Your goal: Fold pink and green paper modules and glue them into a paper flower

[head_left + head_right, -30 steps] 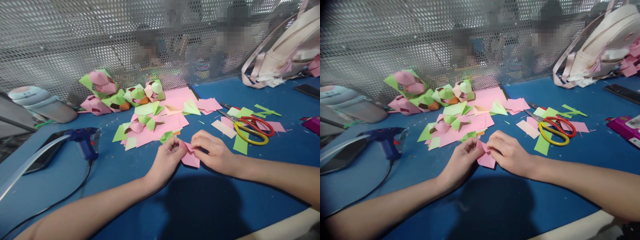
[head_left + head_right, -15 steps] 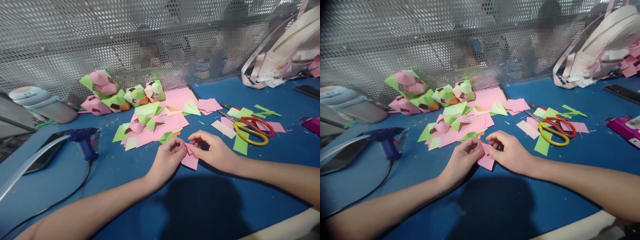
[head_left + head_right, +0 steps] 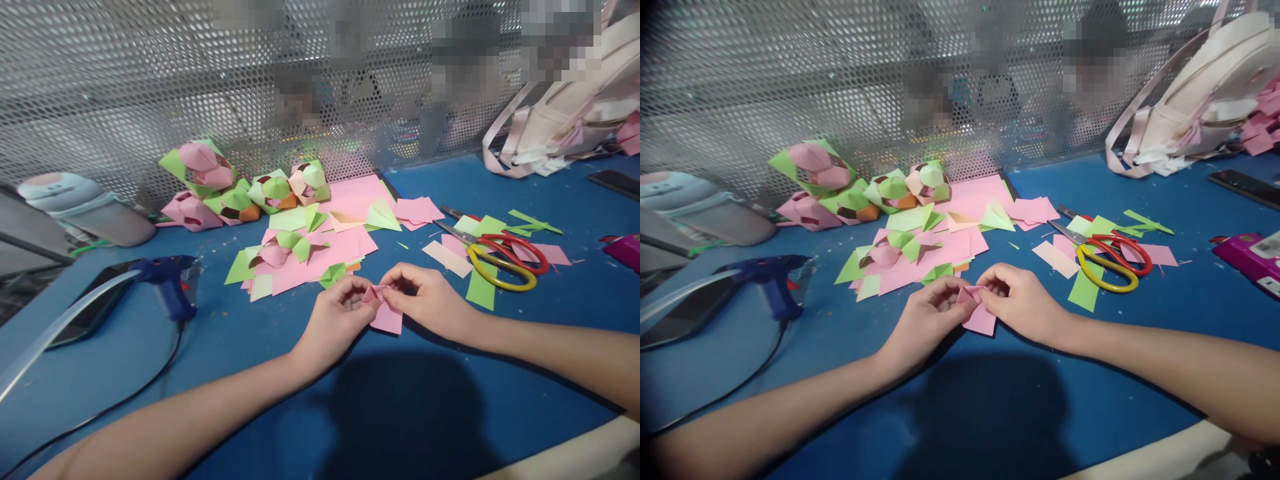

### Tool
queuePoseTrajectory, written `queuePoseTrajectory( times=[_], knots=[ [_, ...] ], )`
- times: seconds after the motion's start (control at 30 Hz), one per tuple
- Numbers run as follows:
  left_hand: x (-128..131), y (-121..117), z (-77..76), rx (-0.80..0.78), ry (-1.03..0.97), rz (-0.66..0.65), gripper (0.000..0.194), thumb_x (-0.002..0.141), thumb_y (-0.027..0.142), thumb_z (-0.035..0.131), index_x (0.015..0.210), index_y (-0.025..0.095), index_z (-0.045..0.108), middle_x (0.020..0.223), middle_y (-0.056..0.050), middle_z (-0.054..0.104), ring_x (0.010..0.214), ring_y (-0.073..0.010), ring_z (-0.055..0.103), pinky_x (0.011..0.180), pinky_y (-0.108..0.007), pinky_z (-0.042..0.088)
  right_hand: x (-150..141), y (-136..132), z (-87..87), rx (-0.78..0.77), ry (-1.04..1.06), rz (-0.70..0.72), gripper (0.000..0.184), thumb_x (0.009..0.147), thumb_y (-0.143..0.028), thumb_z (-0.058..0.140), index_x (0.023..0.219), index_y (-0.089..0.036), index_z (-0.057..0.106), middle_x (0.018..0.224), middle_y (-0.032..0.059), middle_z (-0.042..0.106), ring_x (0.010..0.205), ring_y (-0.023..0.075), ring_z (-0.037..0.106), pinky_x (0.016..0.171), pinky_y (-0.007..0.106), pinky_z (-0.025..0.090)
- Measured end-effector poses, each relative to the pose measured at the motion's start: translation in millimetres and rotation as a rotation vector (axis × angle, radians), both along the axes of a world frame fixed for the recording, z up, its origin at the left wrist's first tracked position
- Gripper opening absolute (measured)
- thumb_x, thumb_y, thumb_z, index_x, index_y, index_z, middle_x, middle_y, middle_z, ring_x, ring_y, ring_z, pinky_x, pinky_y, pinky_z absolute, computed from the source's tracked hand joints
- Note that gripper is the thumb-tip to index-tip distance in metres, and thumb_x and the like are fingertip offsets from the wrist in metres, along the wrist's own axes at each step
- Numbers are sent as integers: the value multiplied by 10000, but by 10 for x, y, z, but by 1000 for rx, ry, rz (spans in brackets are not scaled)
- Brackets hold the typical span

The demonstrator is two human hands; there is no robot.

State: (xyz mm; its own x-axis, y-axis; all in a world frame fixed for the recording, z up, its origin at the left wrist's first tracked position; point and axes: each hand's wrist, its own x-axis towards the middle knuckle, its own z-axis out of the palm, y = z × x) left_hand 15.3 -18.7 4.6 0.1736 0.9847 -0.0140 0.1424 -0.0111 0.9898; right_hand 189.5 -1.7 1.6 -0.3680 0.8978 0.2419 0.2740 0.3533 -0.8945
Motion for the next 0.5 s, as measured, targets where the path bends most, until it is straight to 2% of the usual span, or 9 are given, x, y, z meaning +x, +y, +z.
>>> queuePoseTrajectory(
  times=[0.1,0.23,0.5],
  knots=[
    [8,-15,33,-19,-10,-21,134,768,255,658,856,162,616,775,1,596,697,-109,535,637,-211,439,9,11,-4,10,-8,-11,77,849,-216,565,853,-170,626,751,-14,634,661,92,557,602,205,440],
    [-23,-11,49,43,68,-45,175,850,320,573,864,169,660,846,-26,647,800,-141,563,739,-240,447,18,10,2,-3,1,-3,85,858,-226,559,856,-169,621,747,-15,629,669,93,558,603,205,438],
    [-51,14,29,130,168,-28,178,857,304,575,796,175,681,780,-5,663,743,-135,576,690,-225,443,21,7,-16,-12,-4,9,112,866,-256,561,856,-166,627,769,1,628,692,105,559,610,219,443]
  ],
)
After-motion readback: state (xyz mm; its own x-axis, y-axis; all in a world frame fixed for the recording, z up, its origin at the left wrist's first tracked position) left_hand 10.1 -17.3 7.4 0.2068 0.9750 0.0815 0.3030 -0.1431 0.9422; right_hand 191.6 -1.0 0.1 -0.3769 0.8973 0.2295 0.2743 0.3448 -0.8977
